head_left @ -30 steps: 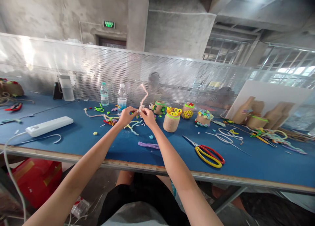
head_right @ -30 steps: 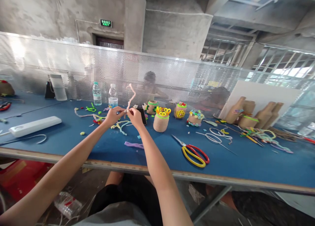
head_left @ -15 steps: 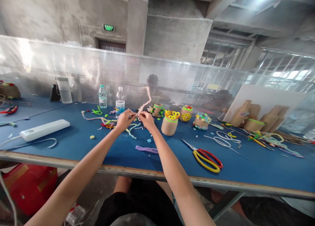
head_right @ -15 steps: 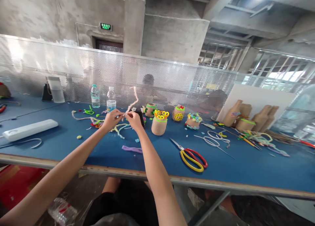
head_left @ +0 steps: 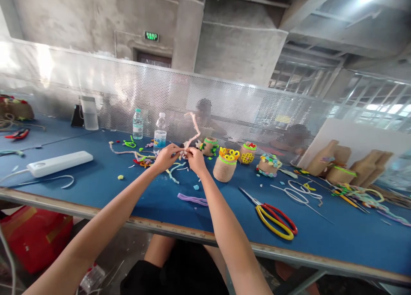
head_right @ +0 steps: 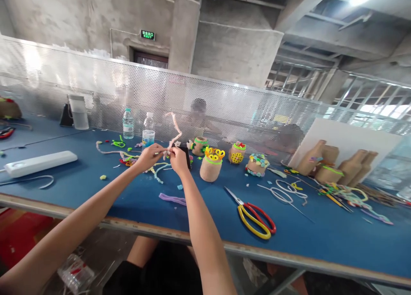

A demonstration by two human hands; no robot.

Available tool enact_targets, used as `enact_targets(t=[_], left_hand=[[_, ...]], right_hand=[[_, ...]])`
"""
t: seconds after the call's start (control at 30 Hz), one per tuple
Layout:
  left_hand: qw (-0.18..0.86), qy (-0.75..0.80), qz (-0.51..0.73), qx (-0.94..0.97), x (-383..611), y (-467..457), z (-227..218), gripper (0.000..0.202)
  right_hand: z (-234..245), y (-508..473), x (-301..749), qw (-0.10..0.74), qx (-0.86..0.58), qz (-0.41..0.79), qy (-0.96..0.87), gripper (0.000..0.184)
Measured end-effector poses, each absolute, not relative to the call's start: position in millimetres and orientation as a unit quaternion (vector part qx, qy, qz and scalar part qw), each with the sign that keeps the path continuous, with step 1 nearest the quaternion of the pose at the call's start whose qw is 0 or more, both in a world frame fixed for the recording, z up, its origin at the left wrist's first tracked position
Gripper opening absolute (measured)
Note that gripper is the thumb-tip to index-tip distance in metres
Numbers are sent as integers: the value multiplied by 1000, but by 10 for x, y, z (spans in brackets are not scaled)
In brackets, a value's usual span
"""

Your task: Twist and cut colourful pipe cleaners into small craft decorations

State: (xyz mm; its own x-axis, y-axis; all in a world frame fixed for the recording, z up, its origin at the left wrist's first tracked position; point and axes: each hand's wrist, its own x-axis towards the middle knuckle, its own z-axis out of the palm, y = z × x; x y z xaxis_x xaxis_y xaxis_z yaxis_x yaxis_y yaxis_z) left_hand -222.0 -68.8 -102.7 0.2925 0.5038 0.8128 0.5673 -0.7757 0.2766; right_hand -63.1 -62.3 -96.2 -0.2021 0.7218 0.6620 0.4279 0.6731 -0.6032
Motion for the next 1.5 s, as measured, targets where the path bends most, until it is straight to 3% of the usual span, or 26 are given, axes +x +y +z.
enact_targets(t=[0.33, 0.9, 1.5], left_hand=[[-4, -287, -478, -830, -2281, -619, -1040, 23], [12, -358, -533, -766, -2173, -700, -1073, 9], [-152, -395, -559, -714, -2191, -748, -953, 20]], right_hand=[[-905, -724, -639, 466, -407, 73, -782, 19], [-891, -812, -673, 429, -446, 65, -783, 19], [-909, -747, -657, 495, -354, 229, -760, 14]])
